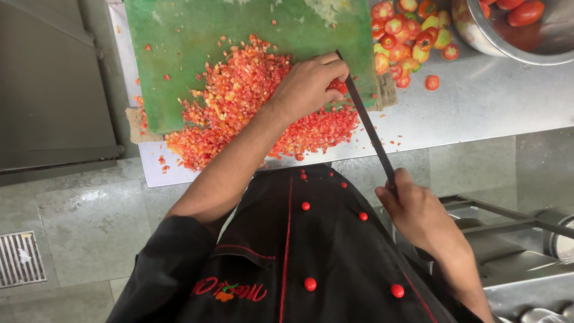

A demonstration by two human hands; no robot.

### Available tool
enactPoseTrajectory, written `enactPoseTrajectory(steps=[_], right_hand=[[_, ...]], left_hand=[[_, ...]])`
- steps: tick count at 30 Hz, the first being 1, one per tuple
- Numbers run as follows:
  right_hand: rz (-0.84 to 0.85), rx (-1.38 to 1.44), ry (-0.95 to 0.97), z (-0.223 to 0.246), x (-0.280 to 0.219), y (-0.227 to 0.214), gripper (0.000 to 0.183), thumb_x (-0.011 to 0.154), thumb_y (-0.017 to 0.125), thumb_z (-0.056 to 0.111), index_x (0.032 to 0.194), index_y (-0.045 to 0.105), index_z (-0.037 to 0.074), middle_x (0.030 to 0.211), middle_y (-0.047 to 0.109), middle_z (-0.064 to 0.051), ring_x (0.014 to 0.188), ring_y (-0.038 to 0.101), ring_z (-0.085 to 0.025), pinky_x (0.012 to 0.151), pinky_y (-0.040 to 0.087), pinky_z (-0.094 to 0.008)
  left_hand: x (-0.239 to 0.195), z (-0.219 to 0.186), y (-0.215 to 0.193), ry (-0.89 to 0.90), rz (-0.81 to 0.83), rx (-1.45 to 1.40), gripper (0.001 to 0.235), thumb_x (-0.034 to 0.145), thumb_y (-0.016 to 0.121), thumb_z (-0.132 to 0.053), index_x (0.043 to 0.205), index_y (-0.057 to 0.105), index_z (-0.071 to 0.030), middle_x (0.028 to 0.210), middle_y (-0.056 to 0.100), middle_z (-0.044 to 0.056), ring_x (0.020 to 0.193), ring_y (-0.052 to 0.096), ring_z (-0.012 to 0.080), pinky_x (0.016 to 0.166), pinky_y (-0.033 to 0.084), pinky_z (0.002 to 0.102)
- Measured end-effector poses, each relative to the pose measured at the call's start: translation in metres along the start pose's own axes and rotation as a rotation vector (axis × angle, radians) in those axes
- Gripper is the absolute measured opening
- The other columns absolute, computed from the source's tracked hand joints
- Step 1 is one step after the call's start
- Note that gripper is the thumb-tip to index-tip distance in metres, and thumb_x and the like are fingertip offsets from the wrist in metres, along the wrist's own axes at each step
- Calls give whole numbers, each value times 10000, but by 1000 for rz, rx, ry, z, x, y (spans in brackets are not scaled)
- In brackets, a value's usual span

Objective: The person repeatedly picks up whole tomatoes from a metal bowl and dices them on a green cutting board using a knife. The diced tomatoes accumulate on the board throughout the clip.

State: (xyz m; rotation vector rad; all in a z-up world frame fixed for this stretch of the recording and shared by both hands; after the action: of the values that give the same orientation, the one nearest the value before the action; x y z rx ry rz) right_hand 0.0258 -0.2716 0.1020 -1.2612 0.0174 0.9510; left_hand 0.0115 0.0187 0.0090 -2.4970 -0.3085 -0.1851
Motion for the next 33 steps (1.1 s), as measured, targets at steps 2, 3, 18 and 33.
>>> enactPoseTrajectory(steps=[2, 3, 18, 33], right_hand=[[1, -19, -31, 2, 14, 9, 335, 970, 597, 311, 1013, 483, -1, 853, 706, -286, 892, 656, -525, 732, 507, -605], [6, -32, -37, 6, 32, 19, 331, 989, 597, 301, 1033, 480, -5, 848, 695, -298, 896, 644, -534, 738, 496, -610], [3, 16, -7, 6, 25, 12, 321, 985, 602, 301, 1034, 500, 0, 863, 702, -299, 896, 664, -524, 748, 511, -594], [285, 724, 94, -15, 89, 35, 334, 964, 661, 318, 1033, 528, 20, 694, 591, -50, 561, 583, -134, 530, 502, -317]], left_hand=[[0, 2, 0, 36, -18, 12, 404, 761, 883, -158, 927, 531, -52, 947, 628, 80, 885, 673, 323, 718, 504, 472], [0, 2, 0, 57, -26, 18, 402, 766, 883, -160, 934, 534, -53, 940, 626, 80, 883, 668, 330, 719, 502, 476], [-1, 10, 3, 95, -33, 43, 379, 774, 875, -204, 950, 572, -57, 949, 638, 68, 869, 676, 294, 728, 528, 449], [-9, -11, 19, -41, -5, 280, 385, 859, 796, -90, 1190, 599, -104, 1146, 620, 110, 1071, 639, 378, 894, 531, 500]])
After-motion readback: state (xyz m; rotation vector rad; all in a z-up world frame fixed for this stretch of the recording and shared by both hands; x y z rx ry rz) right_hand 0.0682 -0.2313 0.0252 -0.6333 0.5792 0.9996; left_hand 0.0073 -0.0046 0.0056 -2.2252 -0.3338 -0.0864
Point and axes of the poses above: each hand's wrist, its own x-axis towards the middle knuckle, its own y-axis out of the palm, z = x × y, the point moved 1 cm from there along x, towards the middle knuckle
